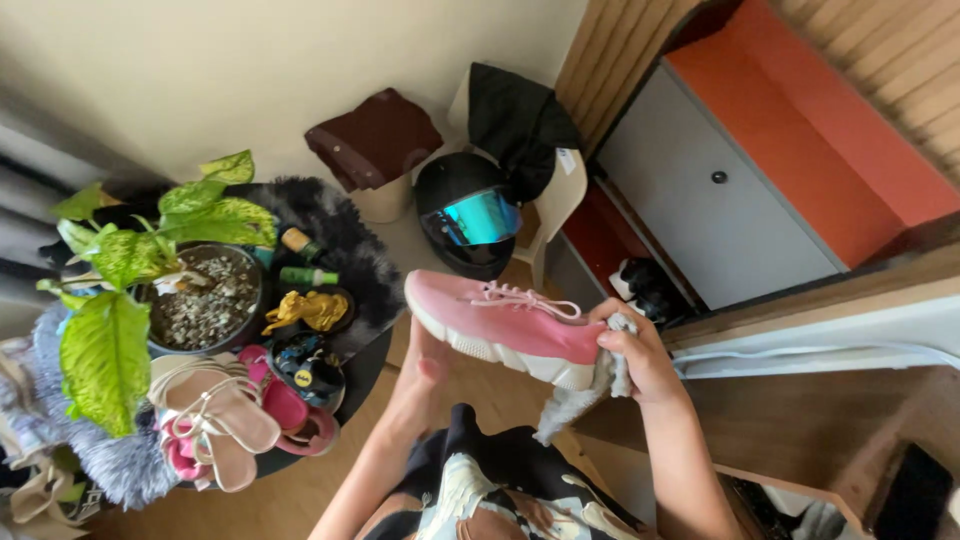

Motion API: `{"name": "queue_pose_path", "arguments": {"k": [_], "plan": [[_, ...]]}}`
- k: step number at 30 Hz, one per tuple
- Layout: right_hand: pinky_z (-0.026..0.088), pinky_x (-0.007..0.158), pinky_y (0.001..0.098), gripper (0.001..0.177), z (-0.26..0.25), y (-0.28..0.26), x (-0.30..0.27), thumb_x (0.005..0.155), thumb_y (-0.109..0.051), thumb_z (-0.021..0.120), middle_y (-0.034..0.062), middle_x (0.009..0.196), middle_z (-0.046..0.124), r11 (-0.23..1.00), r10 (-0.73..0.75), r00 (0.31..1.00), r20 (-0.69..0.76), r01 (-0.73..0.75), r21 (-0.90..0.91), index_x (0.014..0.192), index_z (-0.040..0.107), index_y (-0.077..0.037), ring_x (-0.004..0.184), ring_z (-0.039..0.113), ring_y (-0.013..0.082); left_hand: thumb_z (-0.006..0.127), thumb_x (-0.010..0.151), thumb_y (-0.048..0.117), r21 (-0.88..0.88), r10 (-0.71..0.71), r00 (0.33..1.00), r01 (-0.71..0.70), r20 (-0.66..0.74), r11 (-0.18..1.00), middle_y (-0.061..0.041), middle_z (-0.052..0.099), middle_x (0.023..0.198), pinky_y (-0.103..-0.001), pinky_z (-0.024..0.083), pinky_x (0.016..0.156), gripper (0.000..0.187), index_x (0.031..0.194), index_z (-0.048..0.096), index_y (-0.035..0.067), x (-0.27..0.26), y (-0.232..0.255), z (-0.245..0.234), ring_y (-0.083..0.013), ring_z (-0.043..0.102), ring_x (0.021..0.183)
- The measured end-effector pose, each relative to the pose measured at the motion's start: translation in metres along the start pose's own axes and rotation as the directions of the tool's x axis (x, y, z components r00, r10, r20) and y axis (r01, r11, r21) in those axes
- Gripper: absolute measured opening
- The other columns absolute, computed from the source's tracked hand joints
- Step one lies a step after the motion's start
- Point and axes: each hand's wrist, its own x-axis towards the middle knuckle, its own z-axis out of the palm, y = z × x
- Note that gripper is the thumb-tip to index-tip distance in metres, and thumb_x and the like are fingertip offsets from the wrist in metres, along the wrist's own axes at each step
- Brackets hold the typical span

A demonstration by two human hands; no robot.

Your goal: Cleaning various pairs of shoes with a cloth.

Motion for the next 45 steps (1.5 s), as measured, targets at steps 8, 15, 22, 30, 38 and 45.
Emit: {"name": "queue_pose_path", "arguments": {"k": [8,15,22,30,38,45], "plan": [[0.04,0.102,0.043,0.037,-0.009,-0.042,-0.022,0.089,-0.016,0.071,0.01,0.113,0.063,0.933,-0.3,0.923,-0.242,0.231,-0.277,0.121,0.052,-0.011,0.108,0.057,0.0229,0.074,0.084,0.01,-0.34,-0.085,0.851,-0.114,-0.518,0.933,-0.011,0.068,0.123,-0.049,0.052,0.098,0.059,0.139,0.054,0.015,0.042,-0.013,0.066,-0.0294,0.069,0.107],[0.041,0.093,0.0427,0.028,0.031,0.0,-0.034,0.091,-0.005,0.062,0.0161,0.121,0.052,0.526,-0.638,0.77,0.003,0.438,-0.729,0.117,0.053,-0.001,0.105,0.05,0.0311,0.062,0.077,0.026,-0.335,-0.208,0.834,0.029,-0.511,0.942,-0.016,0.043,0.138,-0.041,0.036,0.105,0.08,0.149,0.027,0.013,0.051,0.025,0.124,-0.0263,0.046,0.122],[0.049,0.087,0.0409,0.03,0.061,-0.04,-0.029,0.083,0.008,0.068,0.0144,0.112,0.061,0.409,-0.77,0.633,0.078,0.584,-0.702,0.109,0.058,0.0,0.093,0.058,0.0306,0.06,0.086,0.03,-0.133,-0.216,0.852,0.173,-0.477,0.976,-0.018,0.051,0.131,-0.035,0.041,0.102,0.067,0.144,0.037,0.003,0.046,-0.008,0.135,-0.0248,0.053,0.114],[0.051,0.082,0.0365,0.034,0.024,0.004,-0.038,0.071,0.017,0.064,0.0129,0.111,0.063,0.431,-0.746,0.666,-0.019,0.46,-0.776,0.101,0.064,0.003,0.092,0.059,0.0286,0.063,0.081,0.03,-0.304,-0.304,0.793,0.157,-0.529,0.94,-0.017,0.045,0.131,-0.04,0.042,0.1,0.074,0.143,0.029,0.007,0.067,0.025,0.123,-0.0264,0.05,0.118],[0.054,0.083,0.0366,0.026,0.065,-0.015,-0.024,0.076,0.01,0.073,0.0128,0.107,0.062,0.37,-0.822,0.569,0.019,0.559,-0.742,0.098,0.063,0.0,0.093,0.062,0.0272,0.061,0.087,0.03,-0.152,-0.268,0.844,0.222,-0.465,0.963,-0.017,0.046,0.131,-0.037,0.041,0.103,0.071,0.145,0.03,0.006,0.061,0.016,0.137,-0.0256,0.05,0.118],[0.056,0.077,0.03,0.024,0.041,0.016,-0.028,0.076,0.014,0.072,0.0102,0.104,0.064,0.417,-0.782,0.622,-0.043,0.471,-0.778,0.095,0.065,0.001,0.086,0.061,0.022,0.065,0.081,0.033,-0.328,-0.368,0.786,0.222,-0.497,0.918,-0.017,0.045,0.123,-0.039,0.042,0.095,0.069,0.136,0.032,0.007,0.073,0.018,0.116,-0.026,0.051,0.111]]}}
